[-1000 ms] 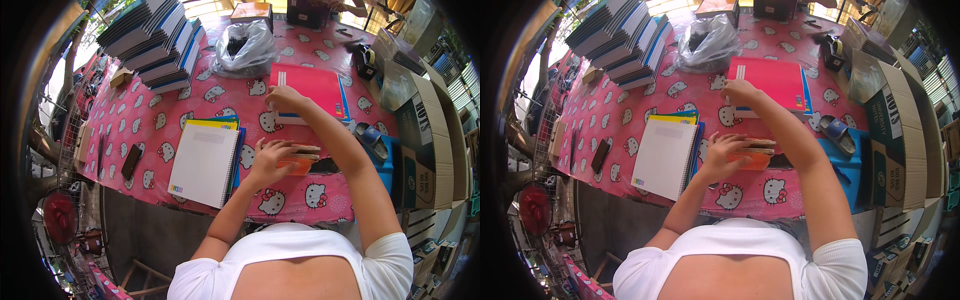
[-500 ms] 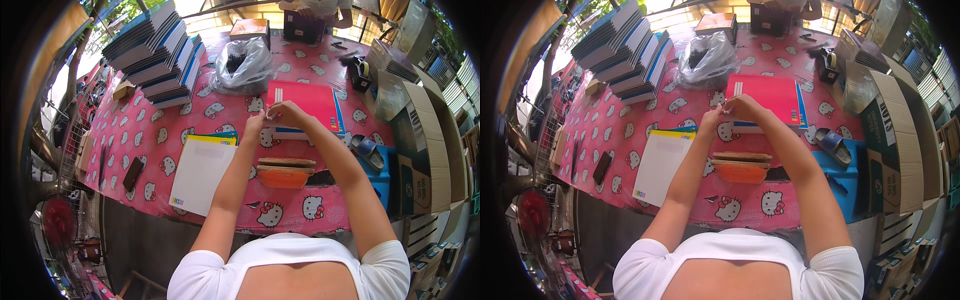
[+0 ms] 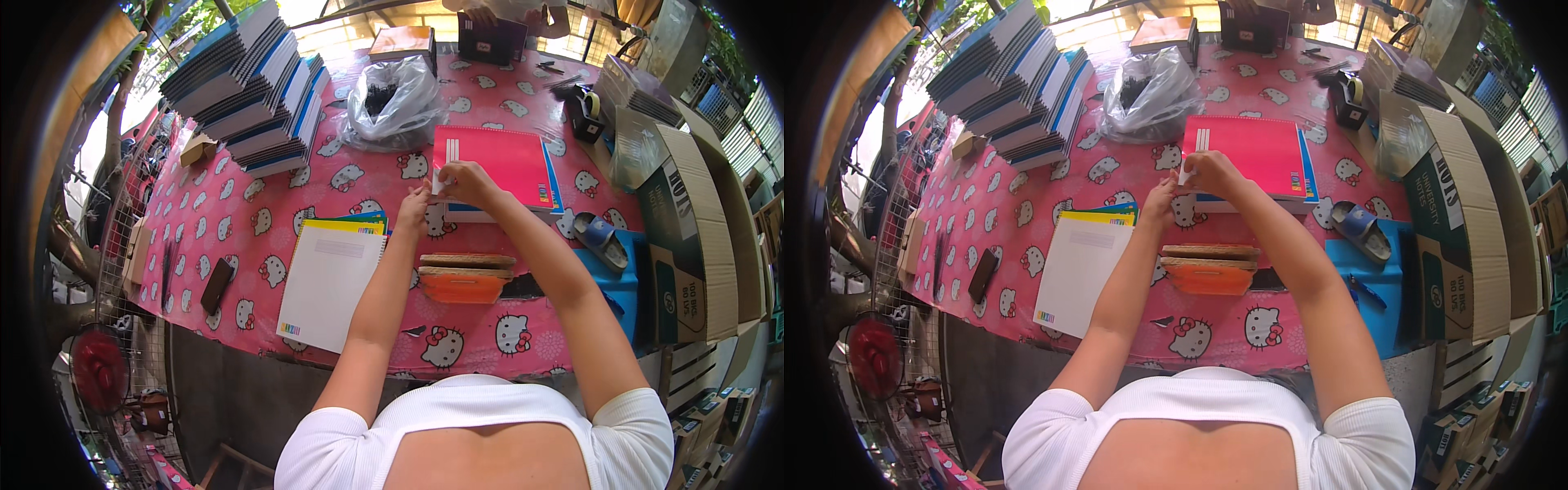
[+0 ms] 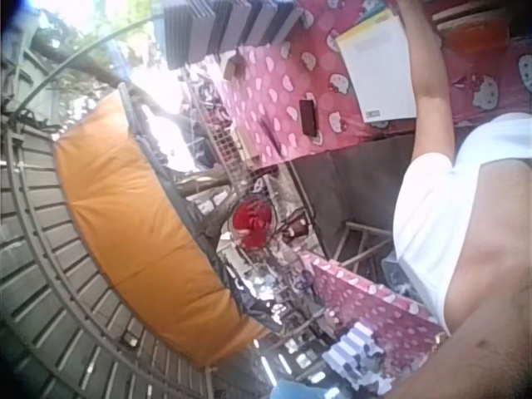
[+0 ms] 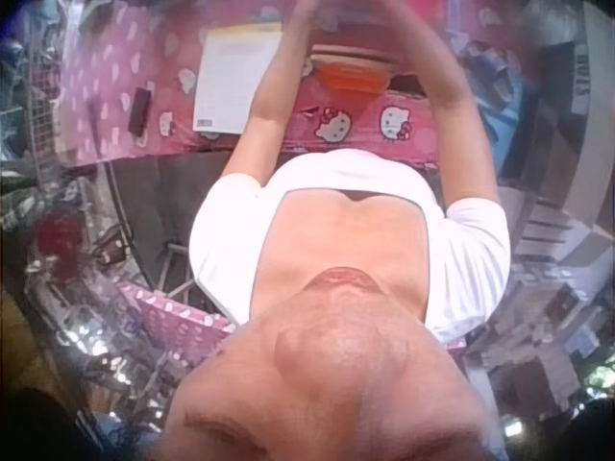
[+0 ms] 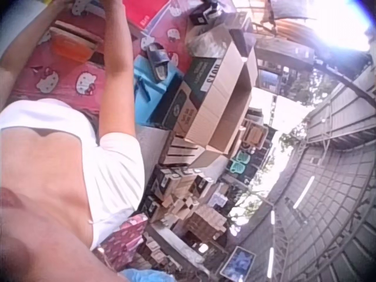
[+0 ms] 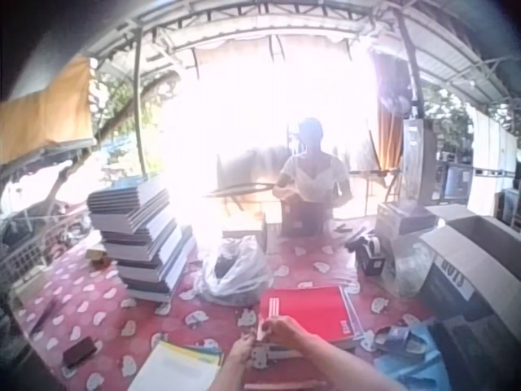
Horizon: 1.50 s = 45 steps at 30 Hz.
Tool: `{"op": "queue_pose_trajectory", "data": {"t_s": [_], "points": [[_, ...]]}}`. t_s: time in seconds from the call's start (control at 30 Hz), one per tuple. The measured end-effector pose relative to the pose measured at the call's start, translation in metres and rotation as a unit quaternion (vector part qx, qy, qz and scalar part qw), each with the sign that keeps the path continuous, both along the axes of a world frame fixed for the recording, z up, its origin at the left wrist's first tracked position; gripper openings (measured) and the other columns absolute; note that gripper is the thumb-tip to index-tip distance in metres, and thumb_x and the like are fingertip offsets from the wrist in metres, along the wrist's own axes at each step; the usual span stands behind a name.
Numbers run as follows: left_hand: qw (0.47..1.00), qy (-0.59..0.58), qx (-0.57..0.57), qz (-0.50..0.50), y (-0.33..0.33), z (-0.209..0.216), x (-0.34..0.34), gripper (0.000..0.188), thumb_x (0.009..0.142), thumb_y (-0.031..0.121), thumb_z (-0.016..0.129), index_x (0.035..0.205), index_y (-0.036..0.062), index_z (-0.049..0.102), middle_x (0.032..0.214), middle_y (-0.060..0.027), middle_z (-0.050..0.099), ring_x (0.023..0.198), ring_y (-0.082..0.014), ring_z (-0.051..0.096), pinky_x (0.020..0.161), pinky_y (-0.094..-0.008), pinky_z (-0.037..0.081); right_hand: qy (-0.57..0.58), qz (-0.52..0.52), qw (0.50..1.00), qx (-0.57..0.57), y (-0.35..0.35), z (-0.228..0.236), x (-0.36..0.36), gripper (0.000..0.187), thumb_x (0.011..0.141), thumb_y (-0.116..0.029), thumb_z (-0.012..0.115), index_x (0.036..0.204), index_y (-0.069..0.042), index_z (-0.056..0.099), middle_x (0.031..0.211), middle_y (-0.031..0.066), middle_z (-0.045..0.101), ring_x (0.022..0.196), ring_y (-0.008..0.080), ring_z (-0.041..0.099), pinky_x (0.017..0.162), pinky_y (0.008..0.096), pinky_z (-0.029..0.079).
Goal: The person trims the excess spiral wire from the edges of several notebooks using shears, stacking them on the table as they finish each one.
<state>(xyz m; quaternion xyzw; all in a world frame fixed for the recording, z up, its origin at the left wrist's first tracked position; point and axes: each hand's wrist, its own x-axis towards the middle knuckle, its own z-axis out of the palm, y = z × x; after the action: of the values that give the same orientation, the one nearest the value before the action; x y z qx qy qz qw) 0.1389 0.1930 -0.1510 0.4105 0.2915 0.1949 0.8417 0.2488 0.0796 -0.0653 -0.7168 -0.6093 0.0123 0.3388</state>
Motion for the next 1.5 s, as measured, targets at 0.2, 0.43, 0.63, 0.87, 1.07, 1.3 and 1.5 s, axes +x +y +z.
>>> {"op": "queue_pose_trajectory", "data": {"t_s": [0.2, 0.43, 0.63, 0.87, 1.07, 1.3, 1.5], "points": [[1.0, 0.004, -0.01, -0.016, 0.012, -0.012, 0.0, 0.036, 0.089, 0.034, 0.06, 0.111, 0.0058, 0.059, 0.126, -0.0022, 0.05, 0.113, -0.0154, 0.05, 0.084, -0.0376, 0.051, -0.004, 0.007, 1.0, 0.006, 0.003, 0.001, -0.006, 0.03, 0.064, -0.019, 0.079, 0.086, -0.004, 0.063, 0.08, 0.0127, 0.065, 0.075, 0.0289, 0.064, 0.067, 0.0365, 0.05], [0.907, 0.158, 0.346, 0.181, 0.032, -0.02, -0.008, 0.036, 0.086, 0.033, 0.066, 0.102, 0.0008, 0.06, 0.121, -0.0168, 0.052, 0.111, -0.0241, 0.054, 0.094, -0.0309, 0.042, 0.12, -0.061, 0.99, 0.05, 0.013, 0.033, -0.002, 0.047, 0.075, -0.005, 0.064, 0.119, -0.009, 0.049, 0.075, 0.0176, 0.064, 0.069, 0.0316, 0.064, 0.061, 0.0368, 0.05], [1.0, 0.016, -0.003, -0.017, -0.001, 0.129, -0.022, 0.033, 0.084, 0.012, 0.065, 0.111, -0.0031, 0.052, 0.093, -0.0156, 0.061, 0.087, -0.0235, 0.063, 0.067, -0.0393, 0.055, -0.079, 0.1, 0.992, -0.025, -0.043, 0.08, -0.06, 0.068, 0.076, -0.008, 0.065, 0.134, -0.013, 0.03, 0.086, 0.0186, 0.063, 0.074, 0.0337, 0.066, 0.061, 0.0379, 0.052], [0.923, -0.155, 0.351, -0.029, -0.047, 0.164, -0.084, 0.027, 0.085, 0.001, 0.062, 0.111, 0.0, 0.057, 0.098, -0.0044, 0.064, 0.087, -0.0094, 0.059, 0.078, -0.0262, 0.049, 0.19, -0.114, 0.949, 0.227, -0.194, 0.054, -0.052, 0.059, 0.07, 0.008, 0.07, 0.123, -0.005, 0.046, 0.12, 0.0112, 0.055, 0.097, 0.0183, 0.062, 0.084, 0.031, 0.05], [0.888, -0.212, 0.407, -0.024, -0.067, 0.173, -0.133, 0.025, 0.085, 0.001, 0.064, 0.109, 0.0005, 0.058, 0.097, -0.0025, 0.064, 0.084, -0.0069, 0.057, 0.075, -0.0224, 0.046, 0.395, -0.165, 0.875, 0.228, -0.221, 0.001, -0.084, 0.037, 0.073, 0.006, 0.069, 0.108, -0.003, 0.058, 0.09, 0.0058, 0.068, 0.084, 0.014, 0.064, 0.072, 0.0285, 0.051], [0.934, -0.133, 0.332, -0.028, -0.079, 0.16, -0.142, 0.042, 0.083, -0.003, 0.062, 0.123, 0.003, 0.05, 0.12, -0.0122, 0.056, 0.109, -0.0171, 0.053, 0.096, -0.0339, 0.039, 0.295, -0.24, 0.921, 0.086, -0.215, -0.066, -0.112, 0.03, 0.077, 0.007, 0.066, 0.104, -0.004, 0.061, 0.088, 0.0067, 0.067, 0.083, 0.0134, 0.063, 0.073, 0.0303, 0.051], [0.539, 0.069, 0.828, 0.14, -0.181, 0.163, -0.129, 0.058, 0.086, 0.01, 0.059, 0.139, 0.0079, 0.035, 0.142, -0.0176, 0.033, 0.136, -0.0245, 0.027, 0.112, -0.0461, 0.009, 0.281, -0.233, 0.924, 0.113, -0.222, -0.067, -0.143, 0.037, 0.072, 0.001, 0.068, 0.107, -0.004, 0.058, 0.095, 0.0168, 0.066, 0.089, 0.0337, 0.063, 0.075, 0.0366, 0.05]]}}
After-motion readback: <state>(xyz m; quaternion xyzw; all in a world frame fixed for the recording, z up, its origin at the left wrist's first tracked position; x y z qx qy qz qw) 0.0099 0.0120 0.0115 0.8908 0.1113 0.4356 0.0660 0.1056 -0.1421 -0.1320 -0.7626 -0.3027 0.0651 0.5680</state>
